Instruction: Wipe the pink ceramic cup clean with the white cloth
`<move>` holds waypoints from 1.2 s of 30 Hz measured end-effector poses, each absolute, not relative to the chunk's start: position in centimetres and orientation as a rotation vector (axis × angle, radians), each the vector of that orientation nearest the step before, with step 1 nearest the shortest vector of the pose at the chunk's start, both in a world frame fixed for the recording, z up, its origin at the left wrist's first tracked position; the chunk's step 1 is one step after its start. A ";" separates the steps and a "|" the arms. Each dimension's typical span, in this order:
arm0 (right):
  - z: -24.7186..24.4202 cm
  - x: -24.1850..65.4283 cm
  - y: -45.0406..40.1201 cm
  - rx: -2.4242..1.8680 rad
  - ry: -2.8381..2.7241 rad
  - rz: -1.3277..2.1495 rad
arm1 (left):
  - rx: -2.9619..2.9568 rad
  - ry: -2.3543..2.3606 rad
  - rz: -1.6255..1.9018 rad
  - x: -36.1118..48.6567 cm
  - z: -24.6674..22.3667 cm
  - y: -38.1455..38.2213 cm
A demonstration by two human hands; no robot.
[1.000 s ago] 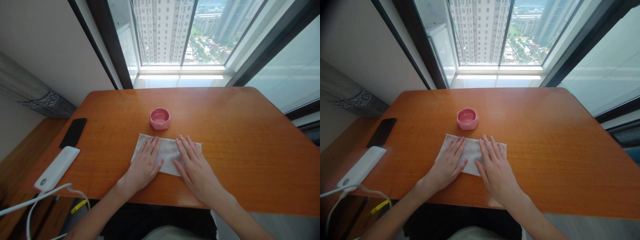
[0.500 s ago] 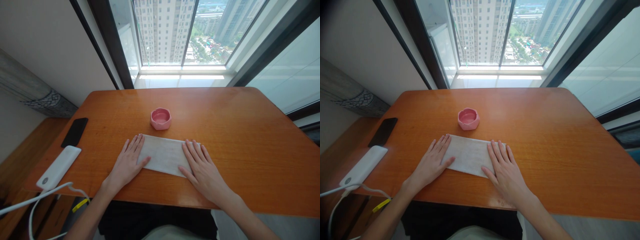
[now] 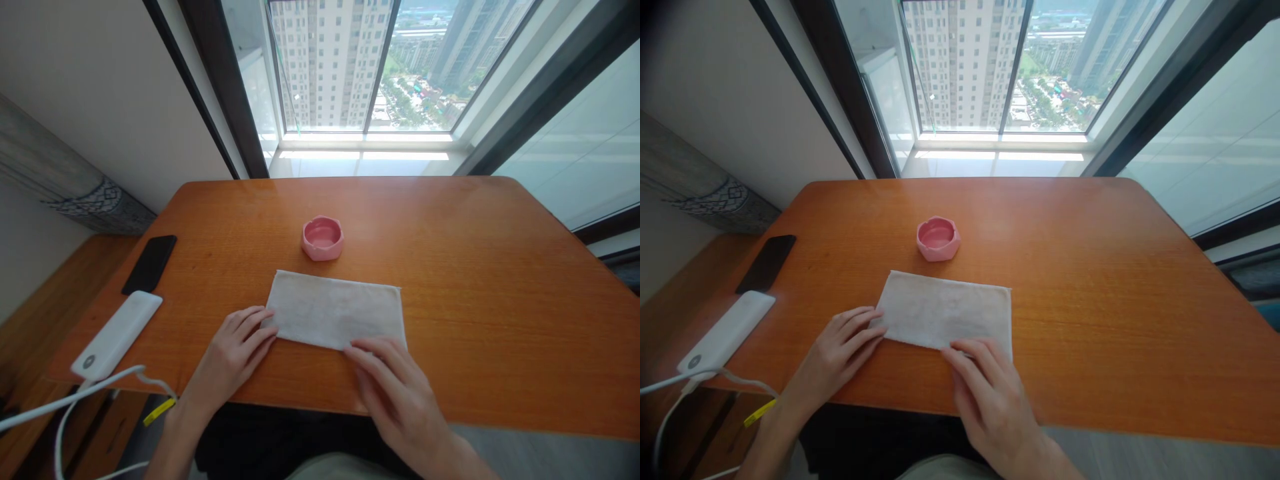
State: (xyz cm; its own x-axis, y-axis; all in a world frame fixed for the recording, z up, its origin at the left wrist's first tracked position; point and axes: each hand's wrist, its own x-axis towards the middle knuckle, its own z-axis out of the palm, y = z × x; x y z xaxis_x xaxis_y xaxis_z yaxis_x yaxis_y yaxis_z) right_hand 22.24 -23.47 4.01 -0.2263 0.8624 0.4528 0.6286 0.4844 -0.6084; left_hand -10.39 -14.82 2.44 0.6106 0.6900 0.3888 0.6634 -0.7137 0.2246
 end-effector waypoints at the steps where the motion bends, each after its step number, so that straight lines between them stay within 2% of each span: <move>1: 3.9 21.2 -23.7 -1.205 -1.982 0.420 | 2.781 1.151 0.695 -10.0 2.6 -15.3; 9: 1.4 16.4 -24.8 -1.190 -2.042 0.392 | 2.588 0.903 0.714 -5.4 5.6 -20.8; 18: 2.2 21.2 -26.2 -1.058 -1.938 0.591 | 2.470 0.833 0.734 -8.3 5.6 -20.6; 24: 3.3 24.0 -26.8 -0.966 -2.072 0.574 | 2.192 0.710 0.705 -5.4 6.8 -20.5; 27: 4.0 24.5 -27.1 -1.078 -1.944 0.631 | 2.019 0.870 0.683 -3.6 6.5 -19.6; 30: 4.4 24.7 -26.6 -1.372 -1.705 0.751 | 1.707 1.114 0.632 -2.1 5.8 -17.6; 33: 4.4 25.1 -25.0 -1.576 -1.444 0.903 | 1.481 1.087 0.551 -0.7 4.8 -15.2; 36: 4.3 25.7 -23.1 -1.654 -1.360 0.905 | 1.448 1.085 0.626 0.8 4.1 -13.4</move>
